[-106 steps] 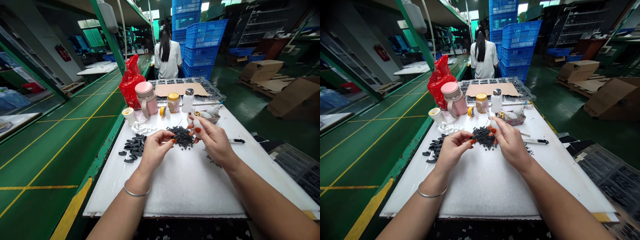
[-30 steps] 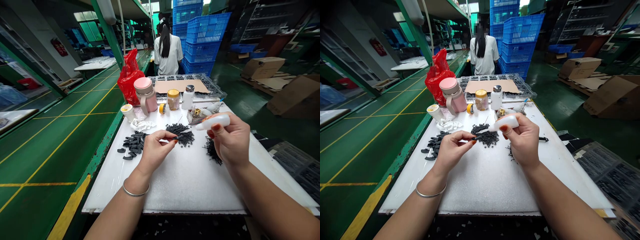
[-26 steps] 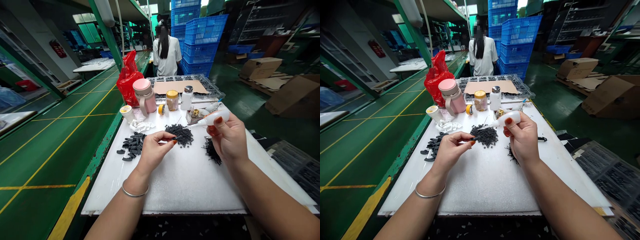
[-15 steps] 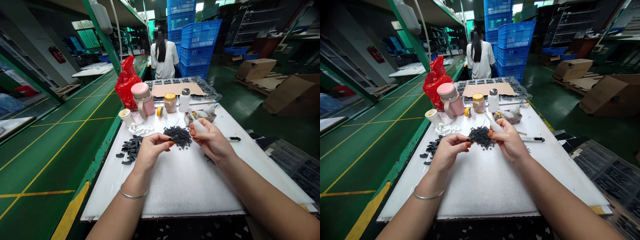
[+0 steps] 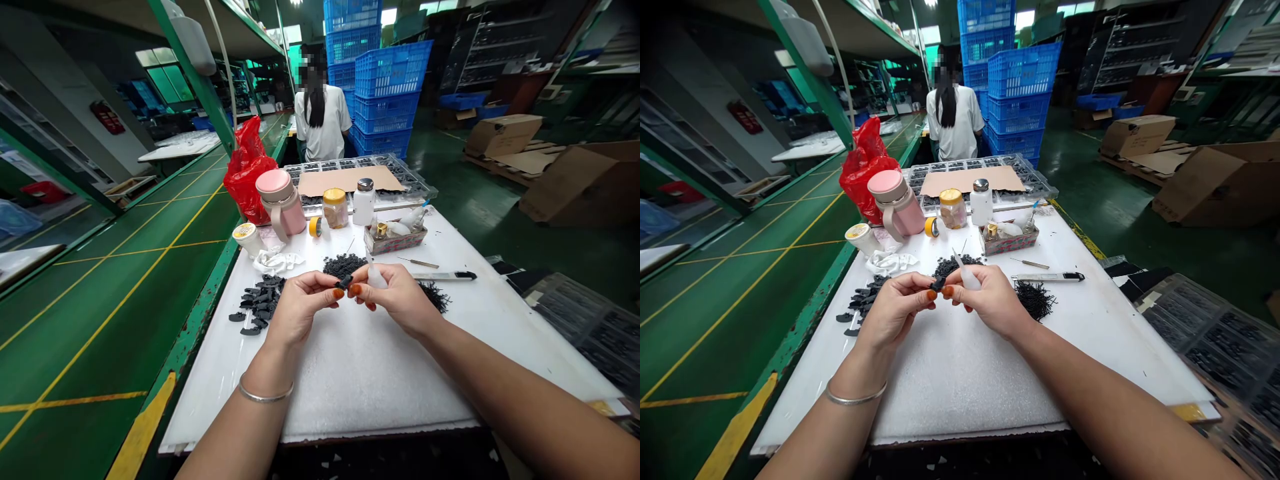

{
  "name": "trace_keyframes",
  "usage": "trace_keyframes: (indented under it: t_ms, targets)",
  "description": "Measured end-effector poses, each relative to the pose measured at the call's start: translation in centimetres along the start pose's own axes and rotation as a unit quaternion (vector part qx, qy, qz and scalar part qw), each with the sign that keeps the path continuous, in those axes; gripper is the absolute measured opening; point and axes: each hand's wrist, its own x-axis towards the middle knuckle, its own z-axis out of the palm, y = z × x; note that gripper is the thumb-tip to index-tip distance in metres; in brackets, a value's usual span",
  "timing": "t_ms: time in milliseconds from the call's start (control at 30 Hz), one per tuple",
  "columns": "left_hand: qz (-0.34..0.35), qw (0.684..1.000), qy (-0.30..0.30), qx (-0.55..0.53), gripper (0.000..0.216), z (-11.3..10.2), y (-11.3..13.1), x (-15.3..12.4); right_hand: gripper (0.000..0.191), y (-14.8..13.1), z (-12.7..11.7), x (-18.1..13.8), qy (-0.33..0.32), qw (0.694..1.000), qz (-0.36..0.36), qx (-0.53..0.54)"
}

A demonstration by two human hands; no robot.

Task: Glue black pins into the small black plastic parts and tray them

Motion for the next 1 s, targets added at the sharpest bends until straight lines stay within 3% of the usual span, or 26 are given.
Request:
trace_keyframes:
  t_ms: [300, 500, 633, 767, 900, 1000]
  targets:
    - [0.115, 0.992, -0.043, 0.038, 0.011, 0.0, -0.1, -0.1, 0.042, 0.5, -0.3, 0.2, -0.096, 0.98, 0.103, 0.139]
    - [0.131, 0.989, -0.062, 0.023, 0.011, 0.0, 0.0, -0.2, 0.027, 0.2, -0.6, 0.1, -0.122, 0.986, 0.06, 0.093]
    - [0.105, 0.992, -0.062, 0.012, 0.011, -0.2, -0.1, -0.1, 0.017, -0.1, -0.3, -0.3, -0.051, 0.998, -0.024, -0.042]
    - [0.07, 0.996, -0.057, 0.006, 0.012, -0.2, -0.3, 0.0, 0.01, -0.1, 0.5, -0.9, 0.052, 0.97, -0.122, -0.204]
    - [0.046, 0.999, -0.029, -0.006, 0.016, 0.1, -0.6, 0.1, 0.011, 0.0, 1.1, -1.2, 0.084, 0.955, -0.154, -0.24]
    - [0.036, 0.999, -0.012, -0.003, 0.021, 0.2, -0.7, 0.2, 0.009, 0.0, 1.1, -1.0, 0.089, 0.962, -0.142, -0.214]
